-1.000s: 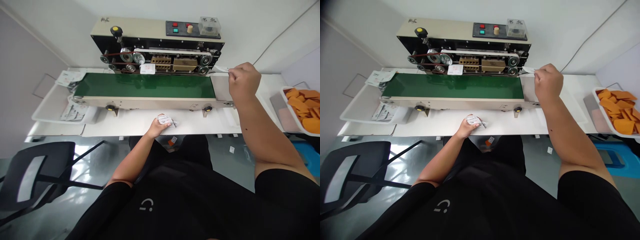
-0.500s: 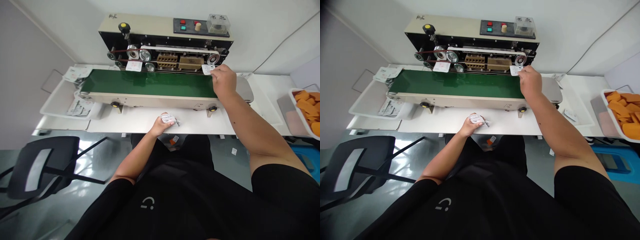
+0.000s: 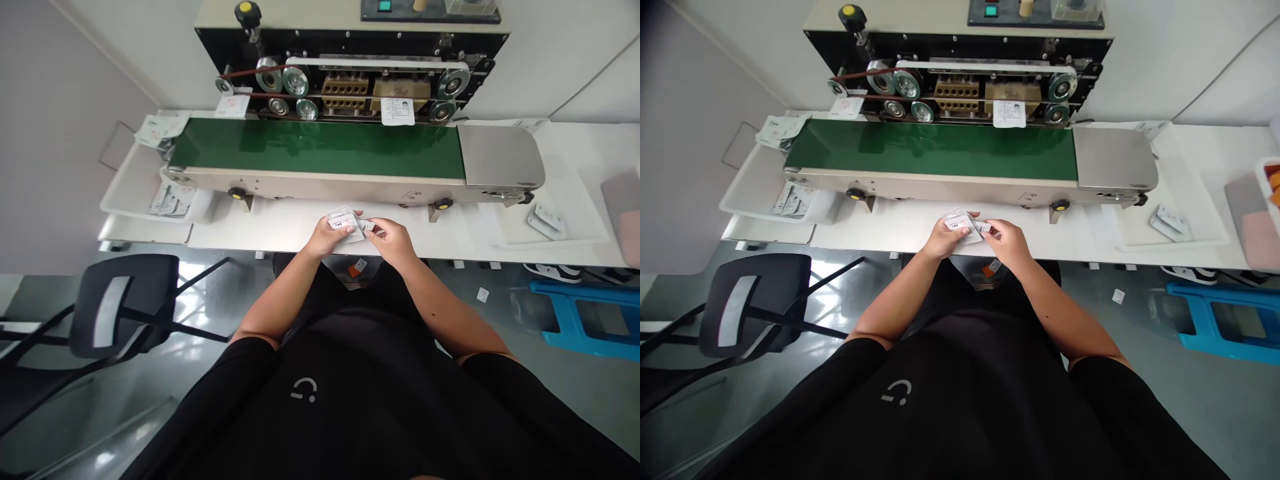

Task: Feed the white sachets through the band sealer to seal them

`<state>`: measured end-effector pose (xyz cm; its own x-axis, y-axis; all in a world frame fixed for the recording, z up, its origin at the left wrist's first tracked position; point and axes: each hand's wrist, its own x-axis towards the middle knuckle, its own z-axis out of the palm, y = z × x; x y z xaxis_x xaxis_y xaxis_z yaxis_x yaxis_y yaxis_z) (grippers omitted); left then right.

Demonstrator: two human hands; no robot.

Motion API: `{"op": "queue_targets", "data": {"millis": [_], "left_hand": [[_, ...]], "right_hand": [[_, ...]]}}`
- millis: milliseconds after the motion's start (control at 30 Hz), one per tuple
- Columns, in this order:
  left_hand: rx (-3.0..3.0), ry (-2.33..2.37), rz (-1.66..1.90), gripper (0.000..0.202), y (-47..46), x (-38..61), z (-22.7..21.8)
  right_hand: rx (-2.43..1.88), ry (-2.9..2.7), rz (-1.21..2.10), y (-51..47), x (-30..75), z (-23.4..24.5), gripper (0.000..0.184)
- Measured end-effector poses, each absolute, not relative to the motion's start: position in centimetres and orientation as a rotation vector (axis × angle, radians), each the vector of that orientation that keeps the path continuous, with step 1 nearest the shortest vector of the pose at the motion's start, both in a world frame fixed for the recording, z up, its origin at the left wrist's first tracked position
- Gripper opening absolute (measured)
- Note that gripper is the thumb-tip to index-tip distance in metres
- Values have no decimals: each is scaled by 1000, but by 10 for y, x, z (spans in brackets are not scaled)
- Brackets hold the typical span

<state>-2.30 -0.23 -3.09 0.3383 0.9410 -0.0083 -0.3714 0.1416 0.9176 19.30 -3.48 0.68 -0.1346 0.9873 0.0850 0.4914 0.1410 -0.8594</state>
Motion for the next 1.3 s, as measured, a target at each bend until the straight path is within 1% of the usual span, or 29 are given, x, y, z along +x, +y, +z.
{"op": "queue_targets", "data": {"millis": [100, 267, 567, 667, 833, 1100, 1200, 1233, 1300], "left_hand": [[1040, 717, 1047, 63, 0, -24, -33], [1045, 764, 1076, 56, 3, -23, -42], [1006, 790, 1057, 55, 1, -21, -44], [1038, 808, 1056, 57, 1, -22, -44], [1025, 864, 1058, 58, 2, -23, -45], [975, 871, 1056, 60, 1, -22, -43], [990, 856, 1058, 58, 1, -23, -44], [993, 855, 1060, 58, 1, -23, -44], [991, 860, 1059, 59, 1, -23, -45]], "right_hand": [[-1472, -1587, 925, -37, 192, -1, 29], [-1444, -1495, 861, -35, 209, 1, 29], [-1447, -1247, 1004, -31, 218, -14, 36], [-1407, -1204, 966, -26, 221, -2, 40], [-1306, -1191, 879, -22, 236, 32, 43], [-1218, -1117, 1158, -20, 260, 65, 40], [-1198, -1120, 1122, -3, 281, 82, 50], [-1190, -1127, 1093, 7, 290, 88, 51], [-1180, -1116, 1033, 31, 314, 102, 44]]}}
